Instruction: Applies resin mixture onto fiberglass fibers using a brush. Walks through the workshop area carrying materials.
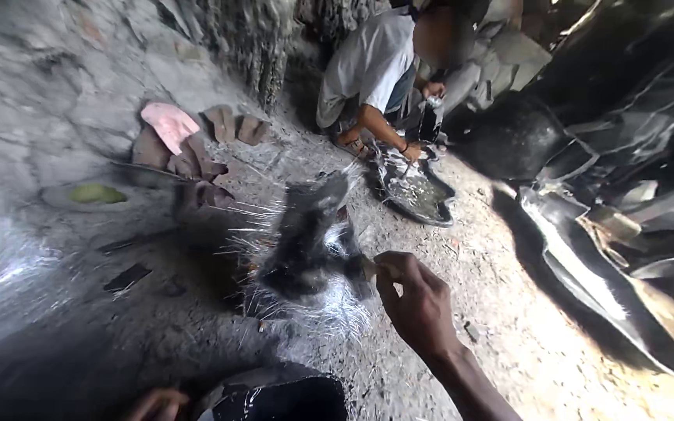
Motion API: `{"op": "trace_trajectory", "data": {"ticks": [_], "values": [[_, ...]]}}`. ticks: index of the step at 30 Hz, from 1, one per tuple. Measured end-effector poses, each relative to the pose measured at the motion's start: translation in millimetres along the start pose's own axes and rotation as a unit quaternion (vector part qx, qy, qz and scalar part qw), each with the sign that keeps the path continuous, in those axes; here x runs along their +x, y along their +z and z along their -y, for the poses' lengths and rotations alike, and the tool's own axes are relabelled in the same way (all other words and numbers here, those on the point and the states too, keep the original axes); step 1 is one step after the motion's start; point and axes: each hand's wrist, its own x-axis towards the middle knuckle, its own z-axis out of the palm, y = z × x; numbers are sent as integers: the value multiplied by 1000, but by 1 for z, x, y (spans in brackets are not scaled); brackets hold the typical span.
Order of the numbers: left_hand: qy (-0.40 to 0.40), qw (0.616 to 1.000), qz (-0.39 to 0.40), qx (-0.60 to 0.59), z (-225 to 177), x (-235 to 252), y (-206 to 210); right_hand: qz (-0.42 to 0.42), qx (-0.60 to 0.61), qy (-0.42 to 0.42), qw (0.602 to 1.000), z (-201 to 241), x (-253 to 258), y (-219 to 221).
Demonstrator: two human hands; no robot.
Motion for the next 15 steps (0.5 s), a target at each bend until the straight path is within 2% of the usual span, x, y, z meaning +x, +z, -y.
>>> {"op": "trace_trajectory", "data": {"ticks": [2,4,6,8,10,12,15], "values": [[-23,998,-32,51,-23,40,-9,40,1,-2,999,1,2,1],[10,995,-64,79,-27,87,-5,38,-6,-2,999,8,13,-8],[9,996,-39,85,-36,125,5,17,-19,3,1000,15,17,-14],[-14,996,16,85,-44,154,16,41,-22,-4,999,17,10,-10],[-33,993,59,92,-52,174,27,67,-27,3,997,14,-2,-6],[-42,991,78,100,-56,181,36,44,-20,34,998,15,-14,-12],[-33,994,57,83,-55,180,47,56,13,85,995,16,-36,-9]]}}
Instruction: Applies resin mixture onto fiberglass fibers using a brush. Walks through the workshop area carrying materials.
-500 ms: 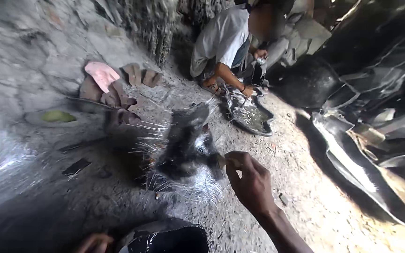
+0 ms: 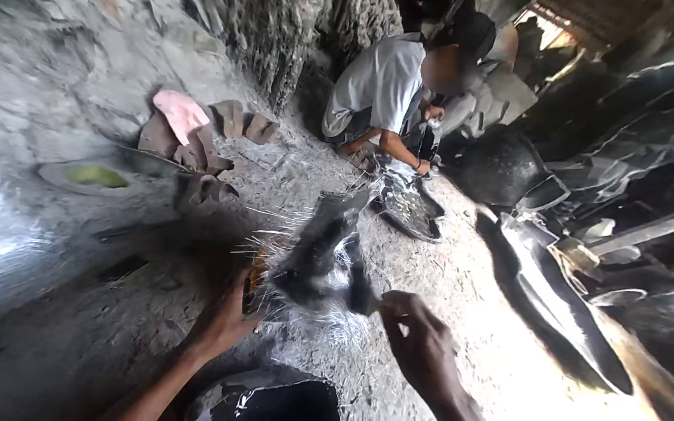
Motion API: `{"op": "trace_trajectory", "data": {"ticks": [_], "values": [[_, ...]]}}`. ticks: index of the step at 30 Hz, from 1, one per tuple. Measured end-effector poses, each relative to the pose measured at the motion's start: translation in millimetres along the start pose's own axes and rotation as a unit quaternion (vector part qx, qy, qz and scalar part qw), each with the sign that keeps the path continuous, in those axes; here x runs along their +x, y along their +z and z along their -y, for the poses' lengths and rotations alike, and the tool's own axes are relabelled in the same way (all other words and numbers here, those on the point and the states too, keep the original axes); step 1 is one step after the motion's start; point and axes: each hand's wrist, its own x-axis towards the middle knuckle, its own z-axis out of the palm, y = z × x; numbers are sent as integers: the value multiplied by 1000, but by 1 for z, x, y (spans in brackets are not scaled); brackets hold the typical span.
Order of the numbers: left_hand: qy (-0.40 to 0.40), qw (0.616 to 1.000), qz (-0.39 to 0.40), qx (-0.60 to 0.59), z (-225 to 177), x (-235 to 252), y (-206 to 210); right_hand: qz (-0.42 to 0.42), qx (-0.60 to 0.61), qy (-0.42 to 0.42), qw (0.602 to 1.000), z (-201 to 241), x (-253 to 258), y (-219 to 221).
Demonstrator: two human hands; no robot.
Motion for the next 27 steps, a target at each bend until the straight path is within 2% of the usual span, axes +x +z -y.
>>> {"op": "trace_trajectory", "data": {"ticks": [4,8,12,13,16,17,20,24,27], "values": [[5,1000,-24,5,-3,5,5,-12,12,11,1000,-2,0,-2],[-24,999,-13,41,-10,7,4,36,-12,-13,999,-6,18,-11],[-31,997,-5,65,-12,10,6,-50,-36,-46,997,5,56,-24],[-35,997,-6,66,-12,10,7,-35,-31,-53,998,5,64,-19],[-68,993,17,94,-21,10,8,87,-45,-65,993,-5,85,6],[-86,990,30,106,-26,11,7,98,-50,-73,991,-6,92,9],[-112,986,47,115,-29,10,6,66,-37,-82,994,-3,112,9],[-92,989,35,111,-30,10,8,115,-70,-107,985,-6,126,23],[-108,988,39,102,-33,8,7,65,-74,-146,984,3,119,10]]}}
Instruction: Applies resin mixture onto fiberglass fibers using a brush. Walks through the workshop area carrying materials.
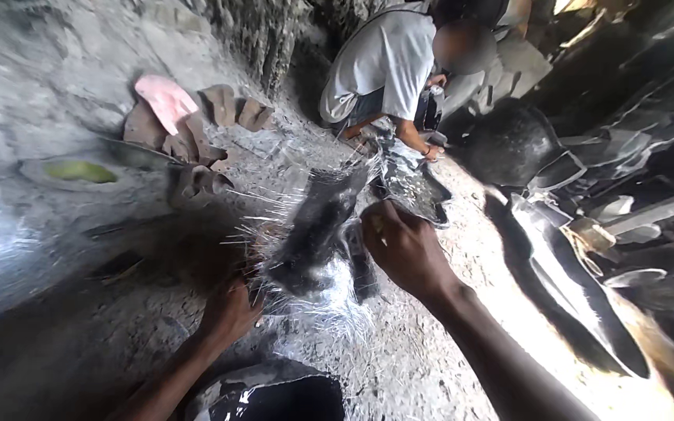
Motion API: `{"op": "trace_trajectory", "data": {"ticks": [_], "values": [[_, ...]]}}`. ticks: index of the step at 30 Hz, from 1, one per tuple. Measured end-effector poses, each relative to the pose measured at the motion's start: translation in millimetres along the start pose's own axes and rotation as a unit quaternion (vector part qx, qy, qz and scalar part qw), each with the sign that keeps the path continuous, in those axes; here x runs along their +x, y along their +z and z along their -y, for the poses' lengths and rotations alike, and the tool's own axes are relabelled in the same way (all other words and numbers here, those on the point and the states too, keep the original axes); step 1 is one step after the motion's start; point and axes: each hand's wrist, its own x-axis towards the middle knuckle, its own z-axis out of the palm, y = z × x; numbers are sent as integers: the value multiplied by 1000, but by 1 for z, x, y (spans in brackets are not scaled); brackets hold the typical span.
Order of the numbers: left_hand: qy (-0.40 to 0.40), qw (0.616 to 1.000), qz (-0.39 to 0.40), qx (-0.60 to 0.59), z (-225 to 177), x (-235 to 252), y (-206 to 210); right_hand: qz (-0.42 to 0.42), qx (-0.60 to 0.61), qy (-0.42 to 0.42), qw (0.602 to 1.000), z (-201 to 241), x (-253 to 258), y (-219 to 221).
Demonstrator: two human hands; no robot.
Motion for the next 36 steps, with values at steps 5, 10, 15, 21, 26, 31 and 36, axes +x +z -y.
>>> {"op": "trace_trajectory", "data": {"ticks": [5,10,15,21,26,31,36], "values": [[12,1000,-8,3,0,1,-1,26,-28,-54,998,4,-40,-8],[1,1000,12,-1,-2,2,-3,34,-42,-95,994,7,-69,-19],[59,997,-52,-27,4,1,2,42,-59,-105,992,19,-85,-20],[86,993,-66,-40,12,3,5,-1,-56,-70,996,26,-79,-48],[70,996,-40,-41,8,0,2,11,-19,-32,999,26,-82,-15],[59,997,-20,-35,11,3,0,43,-37,-35,998,26,-93,-6],[32,999,29,-17,7,4,-6,-46,73,177,980,16,-95,-33]]}}
